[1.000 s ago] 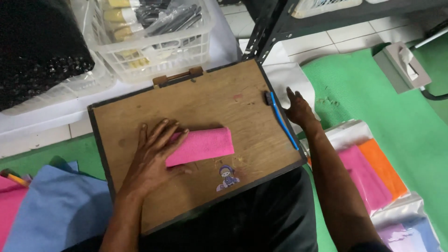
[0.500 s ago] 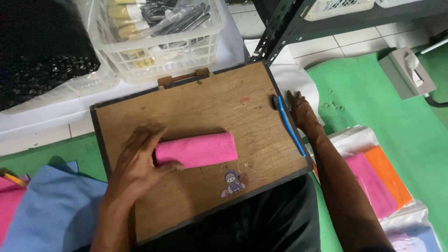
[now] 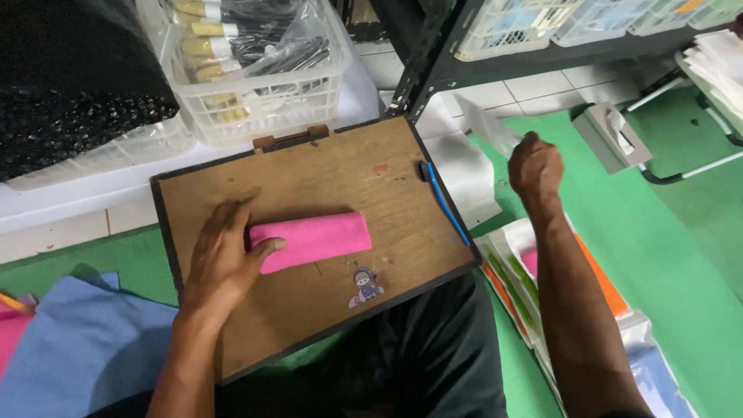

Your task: The person folds a pink cloth on a wooden board, using a blue brush to smooth it, then places it in a plastic bag. They repeat the process with a blue cloth, brushing and folding it neatly.

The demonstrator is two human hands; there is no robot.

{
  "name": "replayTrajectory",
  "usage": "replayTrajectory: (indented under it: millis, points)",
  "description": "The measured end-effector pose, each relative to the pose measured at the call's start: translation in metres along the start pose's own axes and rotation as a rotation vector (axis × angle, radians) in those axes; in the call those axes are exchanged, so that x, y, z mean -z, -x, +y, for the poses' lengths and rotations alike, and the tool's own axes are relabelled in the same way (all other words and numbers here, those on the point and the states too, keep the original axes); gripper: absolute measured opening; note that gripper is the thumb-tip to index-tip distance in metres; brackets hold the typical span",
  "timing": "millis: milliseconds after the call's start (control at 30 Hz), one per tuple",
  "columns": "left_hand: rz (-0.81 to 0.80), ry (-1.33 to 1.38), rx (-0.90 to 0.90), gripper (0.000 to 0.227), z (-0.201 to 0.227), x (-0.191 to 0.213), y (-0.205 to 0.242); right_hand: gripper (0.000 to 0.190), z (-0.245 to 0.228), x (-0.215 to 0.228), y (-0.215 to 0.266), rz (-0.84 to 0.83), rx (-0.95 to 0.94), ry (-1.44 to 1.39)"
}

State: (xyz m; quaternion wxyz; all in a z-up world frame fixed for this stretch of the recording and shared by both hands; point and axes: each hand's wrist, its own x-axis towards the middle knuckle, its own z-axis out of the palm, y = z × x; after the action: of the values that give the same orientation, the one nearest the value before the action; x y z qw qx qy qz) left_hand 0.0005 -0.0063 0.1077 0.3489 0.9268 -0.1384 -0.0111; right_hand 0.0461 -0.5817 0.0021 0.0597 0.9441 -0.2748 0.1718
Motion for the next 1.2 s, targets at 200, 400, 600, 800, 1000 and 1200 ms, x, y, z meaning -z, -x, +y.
replayTrajectory:
  millis: [200, 400, 600, 800, 1000, 1200]
  points:
    - [-0.193, 0.201, -0.064, 0.067, 0.056, -0.008, 0.047, 0.028, -0.010, 0.226, 0.079, 0.131, 0.157, -0.449]
    - [0.020, 0.740, -0.143, 0.090, 0.106, -0.081, 0.096, 0.023, -0.066, 0.265, 0.179, -0.305, -0.094, -1.557]
    - [0.569, -0.286, -0.485, 0.051, 0.123, -0.042, 0.147, 0.031, -0.146, 0.251, 0.256, -0.644, -0.077, -1.989]
    - [0.481, -0.025, -0.384, 0.019, 0.100, 0.002, 0.167, 0.093, -0.189, 0.259, 0.289, -0.843, 0.319, -2.194]
    - [0.390, 0.756, 0.034, 0.011, 0.088, 0.013, 0.177, 0.070, -0.214, 0.319, 0.327, -0.284, 0.602, -1.518]
    - [0.309, 1.183, 0.041, 0.008, 0.070, 0.007, 0.189, 0.033, -0.212, 0.317, 0.318, -0.521, 0.800, -1.548]
